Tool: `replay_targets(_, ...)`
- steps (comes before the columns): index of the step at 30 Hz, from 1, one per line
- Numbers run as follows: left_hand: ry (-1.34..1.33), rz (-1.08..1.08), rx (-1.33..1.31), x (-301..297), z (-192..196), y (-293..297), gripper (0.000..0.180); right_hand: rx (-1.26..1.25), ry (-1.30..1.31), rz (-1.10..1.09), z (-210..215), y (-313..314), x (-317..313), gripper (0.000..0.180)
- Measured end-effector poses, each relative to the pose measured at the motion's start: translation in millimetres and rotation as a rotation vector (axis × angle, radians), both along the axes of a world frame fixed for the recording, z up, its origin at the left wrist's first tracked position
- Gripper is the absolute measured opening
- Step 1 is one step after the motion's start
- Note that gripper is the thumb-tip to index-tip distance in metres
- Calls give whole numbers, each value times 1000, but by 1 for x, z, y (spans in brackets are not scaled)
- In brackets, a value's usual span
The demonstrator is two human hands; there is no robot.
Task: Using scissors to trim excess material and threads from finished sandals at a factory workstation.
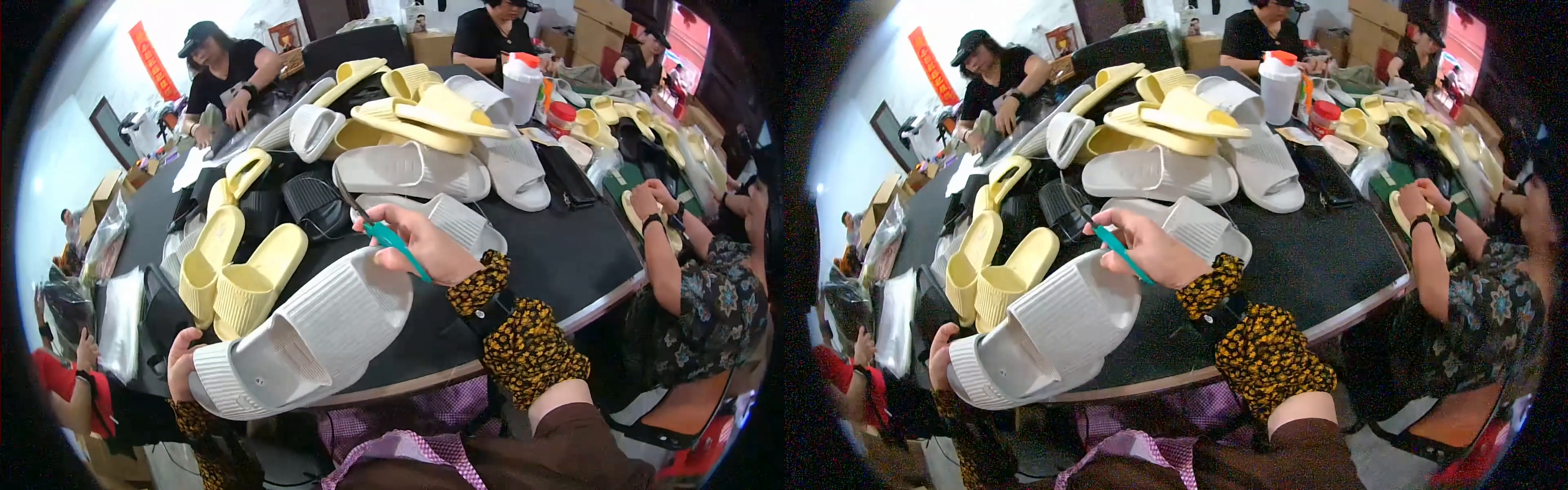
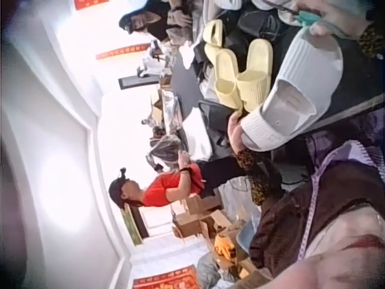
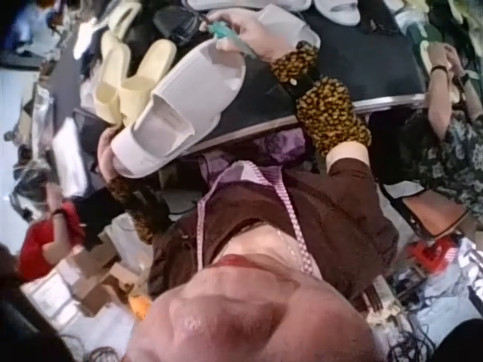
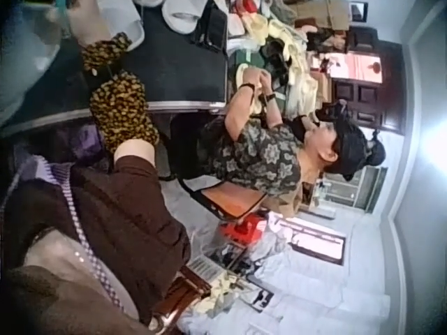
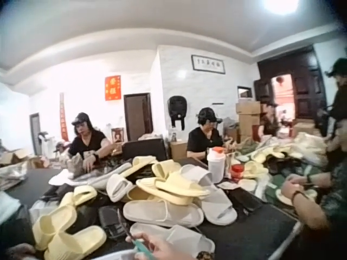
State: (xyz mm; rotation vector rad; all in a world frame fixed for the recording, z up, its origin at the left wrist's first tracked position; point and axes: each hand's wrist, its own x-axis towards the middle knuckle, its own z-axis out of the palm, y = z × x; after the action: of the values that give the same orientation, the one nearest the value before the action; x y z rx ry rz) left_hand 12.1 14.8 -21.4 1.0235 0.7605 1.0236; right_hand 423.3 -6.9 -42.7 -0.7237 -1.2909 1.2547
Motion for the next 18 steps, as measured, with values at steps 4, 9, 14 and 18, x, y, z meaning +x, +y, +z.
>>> replay_targets(4,72,107,7,2,2,2,35,25,-22,-87,1,-1,-1,49)
replay_targets(9,113,59,91,2,9,5,34,-2,6,-62,1,2,1,53)
replay_targets(14,54,86,53,16,7,5,30,58,65,-181,-1,3,0,48)
replay_targets(18,49,-99,355,8,23,33,30,-17,378,-369,-2,3,4,36)
